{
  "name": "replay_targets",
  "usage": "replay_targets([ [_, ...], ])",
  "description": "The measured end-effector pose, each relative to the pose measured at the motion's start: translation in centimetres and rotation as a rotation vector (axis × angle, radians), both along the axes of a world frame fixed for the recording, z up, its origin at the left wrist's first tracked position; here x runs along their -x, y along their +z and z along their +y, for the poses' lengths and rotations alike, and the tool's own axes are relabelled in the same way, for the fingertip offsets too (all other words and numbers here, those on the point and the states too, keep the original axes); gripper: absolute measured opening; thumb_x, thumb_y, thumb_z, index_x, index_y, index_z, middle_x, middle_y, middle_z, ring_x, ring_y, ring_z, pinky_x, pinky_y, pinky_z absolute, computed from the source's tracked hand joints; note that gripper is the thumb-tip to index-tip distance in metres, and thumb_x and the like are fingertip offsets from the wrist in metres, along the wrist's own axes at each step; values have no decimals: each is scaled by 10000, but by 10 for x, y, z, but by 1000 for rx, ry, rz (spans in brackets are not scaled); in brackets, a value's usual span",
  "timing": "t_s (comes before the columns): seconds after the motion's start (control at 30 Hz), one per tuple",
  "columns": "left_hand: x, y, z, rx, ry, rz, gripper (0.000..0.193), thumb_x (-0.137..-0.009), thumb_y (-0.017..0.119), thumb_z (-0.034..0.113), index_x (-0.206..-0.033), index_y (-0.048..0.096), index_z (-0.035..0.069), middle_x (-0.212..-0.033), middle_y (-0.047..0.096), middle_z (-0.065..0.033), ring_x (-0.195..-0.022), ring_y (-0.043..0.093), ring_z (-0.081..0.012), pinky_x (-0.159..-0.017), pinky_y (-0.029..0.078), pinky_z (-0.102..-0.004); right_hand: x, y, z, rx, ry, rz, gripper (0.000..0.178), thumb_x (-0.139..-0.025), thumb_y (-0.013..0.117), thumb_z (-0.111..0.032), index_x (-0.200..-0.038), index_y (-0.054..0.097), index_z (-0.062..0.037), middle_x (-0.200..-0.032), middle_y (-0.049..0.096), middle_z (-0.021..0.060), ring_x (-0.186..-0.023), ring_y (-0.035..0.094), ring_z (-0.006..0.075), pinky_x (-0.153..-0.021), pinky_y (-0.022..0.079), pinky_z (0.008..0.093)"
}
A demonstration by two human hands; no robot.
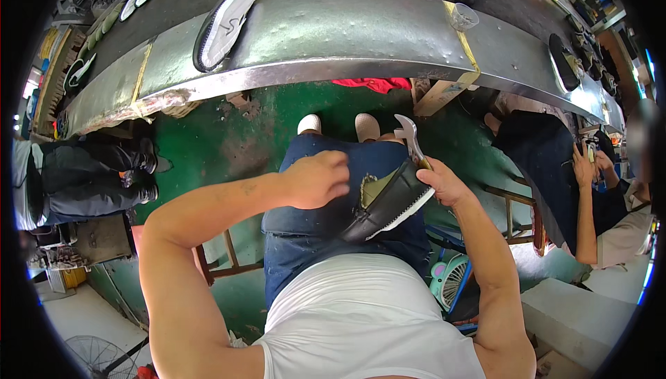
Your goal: Attaching and pulling the upper part of a shoe onto a last using a pincer tool and placing it on a conveyor belt.
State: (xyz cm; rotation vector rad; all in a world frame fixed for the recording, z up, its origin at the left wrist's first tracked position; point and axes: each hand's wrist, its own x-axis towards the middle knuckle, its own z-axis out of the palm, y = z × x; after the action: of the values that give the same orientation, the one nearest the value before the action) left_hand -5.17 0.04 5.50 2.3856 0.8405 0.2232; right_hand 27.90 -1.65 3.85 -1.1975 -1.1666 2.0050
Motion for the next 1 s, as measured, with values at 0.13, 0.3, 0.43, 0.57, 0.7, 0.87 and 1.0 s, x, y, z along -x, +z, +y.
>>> replay_targets([
  [0.13,-22,-7,-5,639,466,30,282,-874,738,304,-913,677,31,-956,673,-92,-879,655,-207,-722,519,-329,8,6,3,50,-26,-24,529,-887,685,-338,-1253,553,20,-1096,608,23,-998,538,116,-934,445,292],
  [0.3,-25,-19,-12,904,595,-137,119,-874,658,130,-917,676,20,-797,637,-4,-741,582,-65,-591,453,-244,21,28,2,-135,61,-131,497,-888,694,-346,-1207,558,11,-983,558,2,-903,488,101,-834,438,275],
  [0.43,-21,-11,-9,970,697,-252,138,-901,560,141,-923,642,32,-798,630,0,-562,485,-79,-484,372,-263,31,46,-1,-149,118,-174,493,-881,706,-335,-1202,558,9,-932,539,1,-850,472,99,-780,436,269],
  [0.57,-12,7,-12,1529,726,-559,120,-955,508,169,-949,597,89,-864,640,-24,-477,431,-118,-443,279,-279,36,56,-7,-179,135,-245,497,-862,726,-294,-1219,560,11,-954,584,24,-870,523,107,-804,466,279],
  [0.7,-4,26,-38,1689,757,-714,119,-978,517,183,-908,574,106,-788,592,-15,-469,409,-111,-430,249,-272,38,68,-11,-239,174,-223,515,-845,747,-275,-1233,563,10,-1014,628,52,-932,568,116,-849,485,290],
  [0.87,12,15,-28,1593,590,-526,277,-1006,585,344,-838,520,134,-629,439,37,-444,350,-106,-415,247,-266,50,75,-12,-260,230,-259,522,-841,764,-290,-1222,564,7,-1007,633,51,-909,574,115,-835,488,287],
  [1.0,45,11,17,280,121,163,211,-966,665,272,-964,553,93,-706,569,13,-624,568,-163,-508,415,-343,60,76,-7,-267,269,-230,492,-851,764,-285,-1190,566,11,-975,631,33,-886,577,114,-816,489,288],
])
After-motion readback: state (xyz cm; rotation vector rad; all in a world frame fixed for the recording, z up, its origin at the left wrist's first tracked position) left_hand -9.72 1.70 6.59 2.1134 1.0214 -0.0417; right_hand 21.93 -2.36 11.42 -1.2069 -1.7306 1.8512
